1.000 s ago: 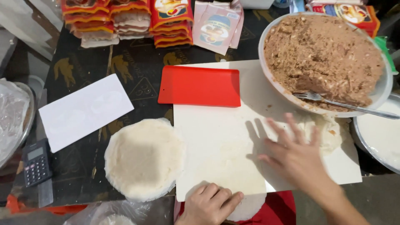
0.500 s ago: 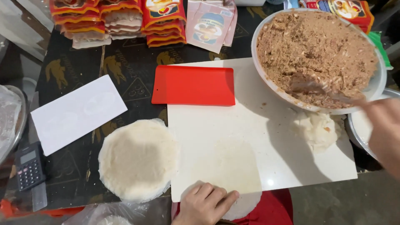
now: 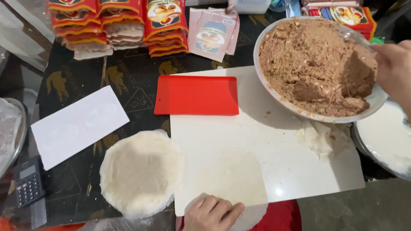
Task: Manually assembling spring rolls by placing meat filling on wrappers, rolling them tightly, and organizing them on a tray.
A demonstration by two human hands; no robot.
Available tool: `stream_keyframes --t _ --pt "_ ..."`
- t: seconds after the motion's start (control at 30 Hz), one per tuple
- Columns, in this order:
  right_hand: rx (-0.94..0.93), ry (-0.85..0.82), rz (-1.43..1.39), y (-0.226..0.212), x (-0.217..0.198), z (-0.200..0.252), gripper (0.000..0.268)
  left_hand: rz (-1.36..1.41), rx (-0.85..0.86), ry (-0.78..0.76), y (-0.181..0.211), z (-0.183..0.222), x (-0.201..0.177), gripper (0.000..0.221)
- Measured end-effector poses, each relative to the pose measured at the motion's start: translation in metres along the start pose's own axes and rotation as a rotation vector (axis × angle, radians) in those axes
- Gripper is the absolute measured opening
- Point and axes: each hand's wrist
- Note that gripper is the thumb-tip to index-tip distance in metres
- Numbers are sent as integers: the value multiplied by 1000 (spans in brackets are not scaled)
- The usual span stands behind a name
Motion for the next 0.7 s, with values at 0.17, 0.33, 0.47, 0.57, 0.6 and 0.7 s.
stream_keyframes --t 0.17,0.33,0.47,0.57,0.6,0.7 --pt "129 -158 -43 -85 -49 -1 32 -41 4 35 0 -4 4 27" --pt "139 -238 -161 -137 -88 -4 38 -59 -12 31 -1 -7 3 27" --pt "-207 -414 506 -175 -120 -14 63 -35 1 25 -1 -5 1 28" --pt "-586 -347 814 -111 -99 -10 40 -58 -9 30 1 -4 2 24" --pt "-589 -342 818 -126 -115 -9 40 -61 -11 36 0 -3 4 24" --pt "46 -503 -131 -155 -139 10 35 -62 0 53 0 1 5 22"
Point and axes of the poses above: each hand's wrist, its own z-axis away from the middle knuckle, its own x-axis out of the palm, y = z × x, and after that the axes turned 12 degrees about x, right-handed
